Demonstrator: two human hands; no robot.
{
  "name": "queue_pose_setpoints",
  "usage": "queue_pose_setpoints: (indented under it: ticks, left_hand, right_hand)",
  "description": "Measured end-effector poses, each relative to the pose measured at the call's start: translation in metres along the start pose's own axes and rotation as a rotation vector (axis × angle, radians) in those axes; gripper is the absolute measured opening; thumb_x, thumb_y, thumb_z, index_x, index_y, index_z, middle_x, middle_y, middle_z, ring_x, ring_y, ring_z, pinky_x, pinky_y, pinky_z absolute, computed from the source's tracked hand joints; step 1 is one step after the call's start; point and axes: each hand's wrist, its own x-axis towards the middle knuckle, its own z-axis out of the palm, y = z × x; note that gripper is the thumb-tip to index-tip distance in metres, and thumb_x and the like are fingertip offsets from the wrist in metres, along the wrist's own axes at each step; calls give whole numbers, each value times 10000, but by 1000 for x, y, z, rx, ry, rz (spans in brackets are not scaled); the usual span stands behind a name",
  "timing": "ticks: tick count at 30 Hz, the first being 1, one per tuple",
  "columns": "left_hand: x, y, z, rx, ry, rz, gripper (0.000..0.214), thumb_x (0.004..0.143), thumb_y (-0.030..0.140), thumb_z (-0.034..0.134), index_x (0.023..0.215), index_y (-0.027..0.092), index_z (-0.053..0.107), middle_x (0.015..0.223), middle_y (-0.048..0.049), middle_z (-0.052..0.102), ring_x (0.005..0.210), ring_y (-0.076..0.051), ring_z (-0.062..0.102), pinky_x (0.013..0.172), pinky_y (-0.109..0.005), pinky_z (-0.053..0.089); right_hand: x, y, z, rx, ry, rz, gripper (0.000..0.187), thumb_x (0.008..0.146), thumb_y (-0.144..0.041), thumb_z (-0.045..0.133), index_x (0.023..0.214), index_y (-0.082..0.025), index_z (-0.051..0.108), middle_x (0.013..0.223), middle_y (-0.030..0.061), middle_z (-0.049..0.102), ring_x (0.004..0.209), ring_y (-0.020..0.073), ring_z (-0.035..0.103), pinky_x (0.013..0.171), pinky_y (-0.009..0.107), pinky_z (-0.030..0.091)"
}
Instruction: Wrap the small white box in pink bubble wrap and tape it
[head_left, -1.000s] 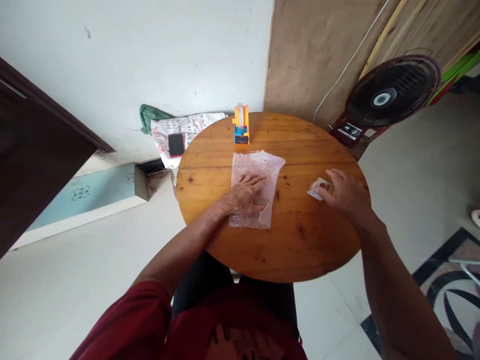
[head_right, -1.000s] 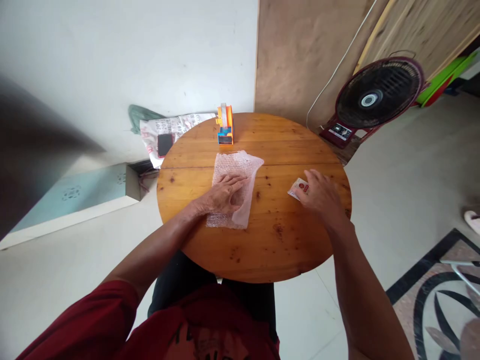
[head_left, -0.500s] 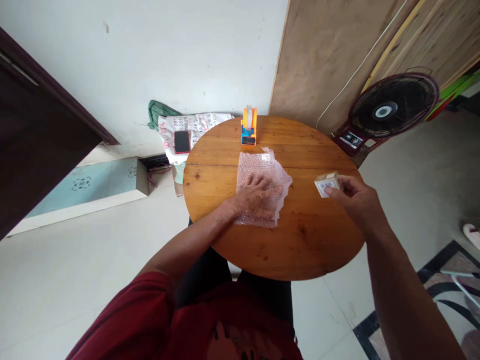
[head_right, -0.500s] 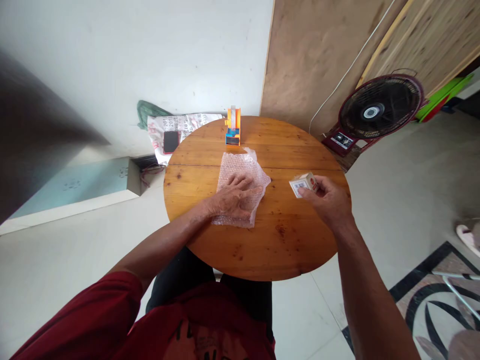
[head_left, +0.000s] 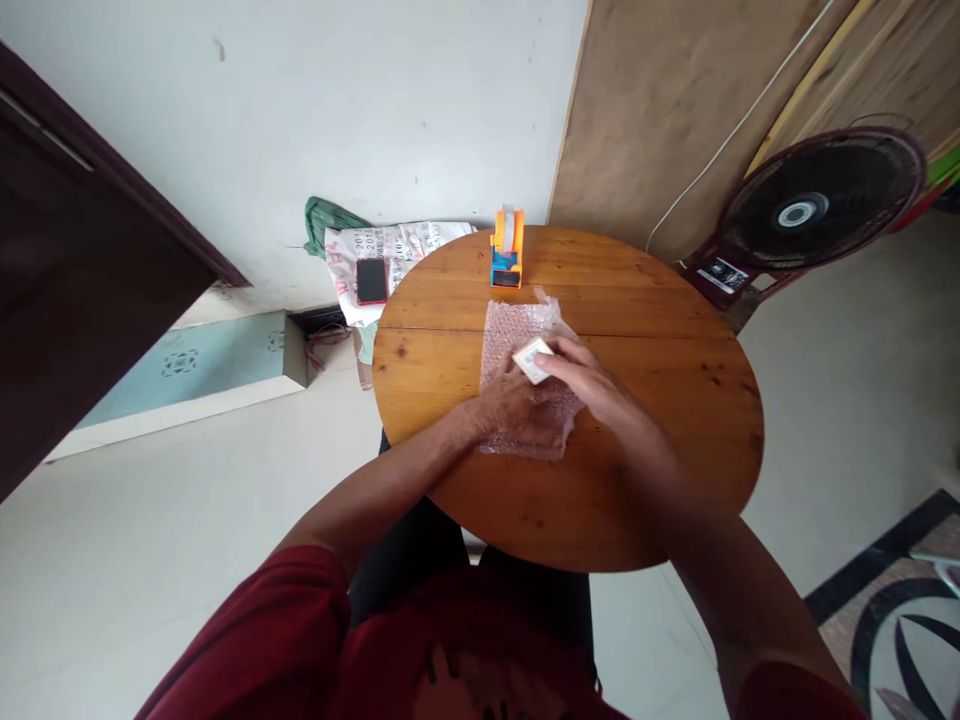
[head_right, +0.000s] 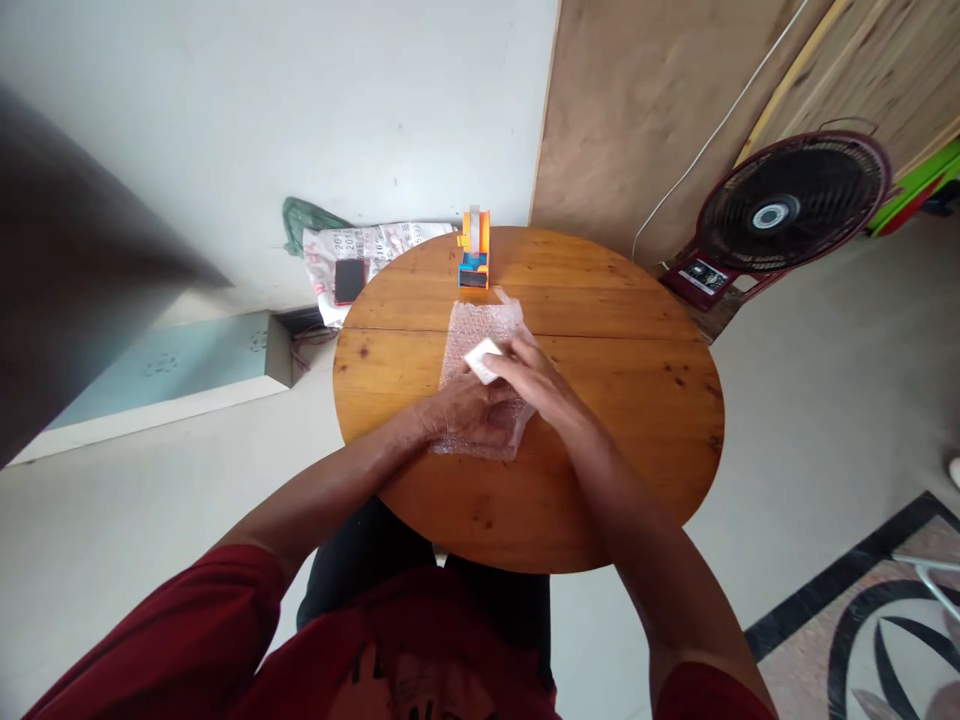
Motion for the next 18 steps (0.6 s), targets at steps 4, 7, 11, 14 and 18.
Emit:
queue_pose_setpoints:
  ticks: [4,7,11,14,18]
  left_hand:
    - [-2,-1,-6,-11,-70,8,905,703,624,762,1497,281,494,1680,-126,229,1539,-506,97,1196,-751,-15]
    - [-2,-8,-13,-105,-41,35,755,699,434,794,1408,276,591,1616,-106,373,1540,-456,181,1239,-700,54]
    - [-2,-24,-19,-362,204,-62,317,796,167,580,1063,212,746,1341,-89,641,1337,-283,540,1175,-515,403]
    - [-2,-35,-20,-438,345,-192,270,810,144,502,949,153,733,1125,-104,712,1057,-218,668,1004,-415,540]
    - [0,-43,-16,-313,320,-144,240,770,127,538,912,163,728,1029,-78,720,1024,-224,658,1010,-415,524]
  right_hand:
    - [-6,24,-29,101,108,10,290,780,-435,711,985,-231,708,1022,38,757,993,256,698,949,430,521]
    - [-12,30,-35,178,78,12,348,764,-450,725,1040,-239,711,1047,28,761,995,252,702,942,425,522]
    - [-13,38,-33,113,49,-13,340,757,-461,733,1004,-230,705,1003,30,756,949,247,696,910,418,522]
    - [-14,43,-32,48,27,-46,354,775,-452,724,1052,-236,683,1030,25,746,950,239,689,902,408,520]
    - [-17,43,-27,-163,44,-134,396,766,-411,721,1105,-217,654,1023,46,729,918,250,680,855,411,529]
